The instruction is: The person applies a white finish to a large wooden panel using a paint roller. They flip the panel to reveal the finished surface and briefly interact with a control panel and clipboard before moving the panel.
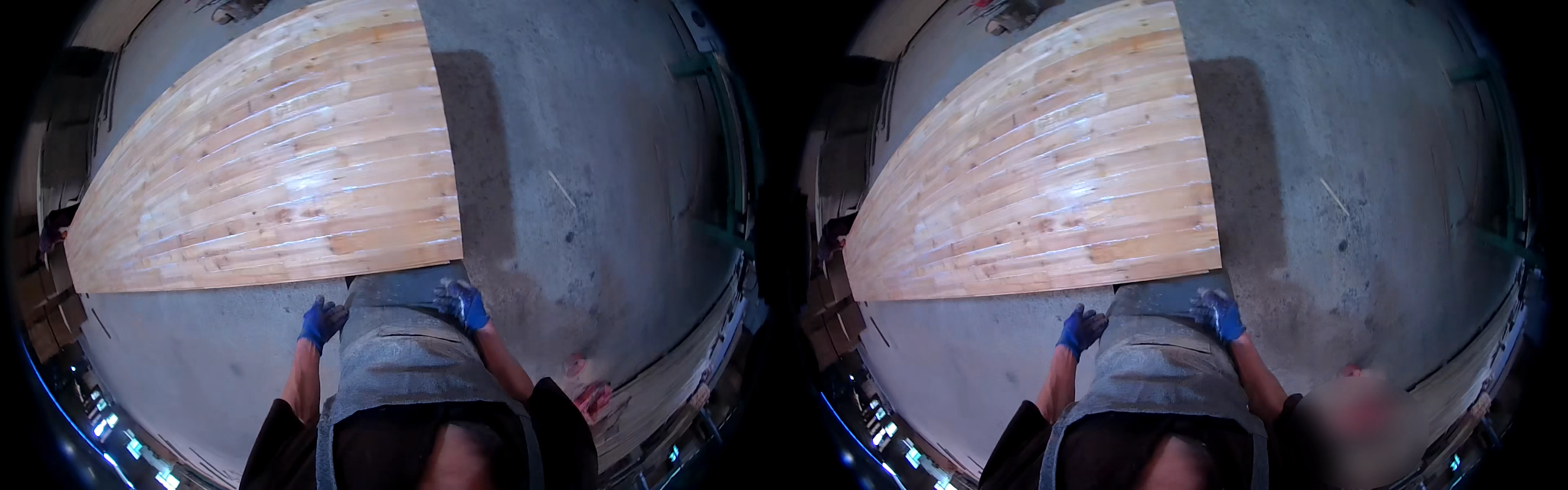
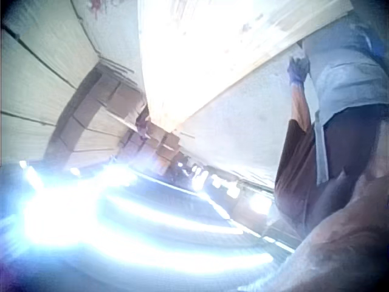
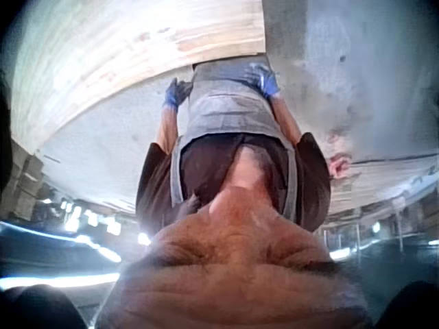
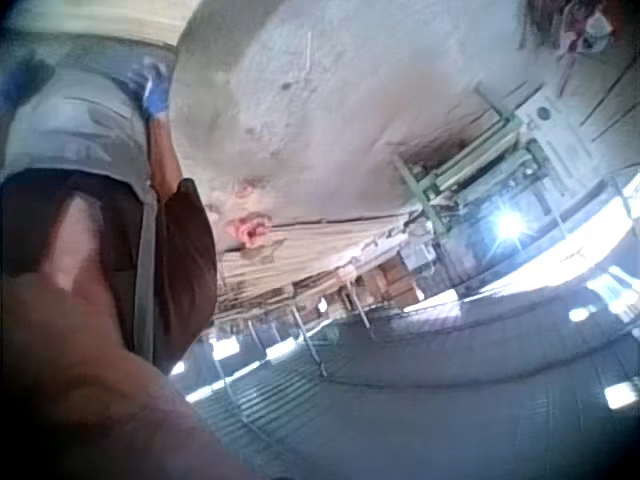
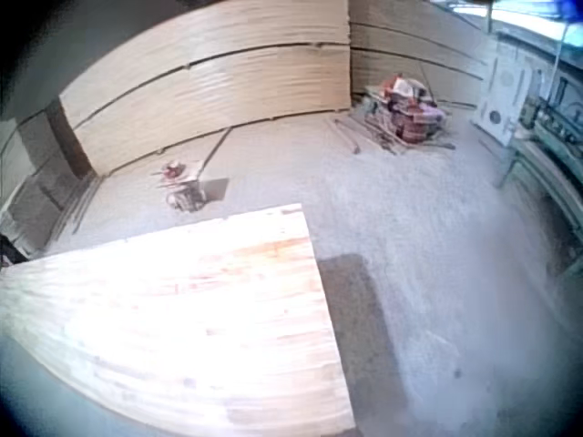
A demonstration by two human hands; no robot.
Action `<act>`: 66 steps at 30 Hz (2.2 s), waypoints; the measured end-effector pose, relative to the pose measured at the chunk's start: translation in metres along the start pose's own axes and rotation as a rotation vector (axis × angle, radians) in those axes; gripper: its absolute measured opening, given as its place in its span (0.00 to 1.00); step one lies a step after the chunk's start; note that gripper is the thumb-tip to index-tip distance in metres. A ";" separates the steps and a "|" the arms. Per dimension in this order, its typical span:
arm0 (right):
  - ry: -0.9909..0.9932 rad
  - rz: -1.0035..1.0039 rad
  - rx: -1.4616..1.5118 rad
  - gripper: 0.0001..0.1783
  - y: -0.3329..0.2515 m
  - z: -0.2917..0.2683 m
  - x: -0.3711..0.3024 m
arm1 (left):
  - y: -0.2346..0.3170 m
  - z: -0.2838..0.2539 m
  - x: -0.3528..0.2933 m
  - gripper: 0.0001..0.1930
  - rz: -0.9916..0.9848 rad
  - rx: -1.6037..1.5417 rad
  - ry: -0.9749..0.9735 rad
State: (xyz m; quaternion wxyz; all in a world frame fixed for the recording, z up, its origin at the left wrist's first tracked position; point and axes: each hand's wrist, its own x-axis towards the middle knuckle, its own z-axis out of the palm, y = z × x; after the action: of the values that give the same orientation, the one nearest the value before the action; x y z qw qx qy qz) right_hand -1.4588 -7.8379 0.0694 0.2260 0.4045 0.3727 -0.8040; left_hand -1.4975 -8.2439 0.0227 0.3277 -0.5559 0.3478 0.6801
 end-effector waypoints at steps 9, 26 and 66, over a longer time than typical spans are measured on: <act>0.307 -0.002 0.075 0.16 0.023 -0.112 -0.013 | -0.060 0.004 -0.086 0.29 0.130 0.224 0.051; 0.300 -0.075 -0.478 0.16 0.003 -0.051 0.069 | -0.089 0.056 -0.085 0.25 0.192 0.402 -0.182; 0.289 -0.007 -0.645 0.08 -0.197 -0.272 0.108 | -0.292 0.078 -0.025 0.24 0.096 -0.356 0.179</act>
State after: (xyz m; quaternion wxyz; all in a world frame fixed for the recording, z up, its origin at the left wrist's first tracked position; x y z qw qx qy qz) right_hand -1.5203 -7.5093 -0.0445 0.2843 0.4205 0.6368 -0.5803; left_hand -1.2919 -8.0216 0.0263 0.1590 -0.6462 0.2760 0.6935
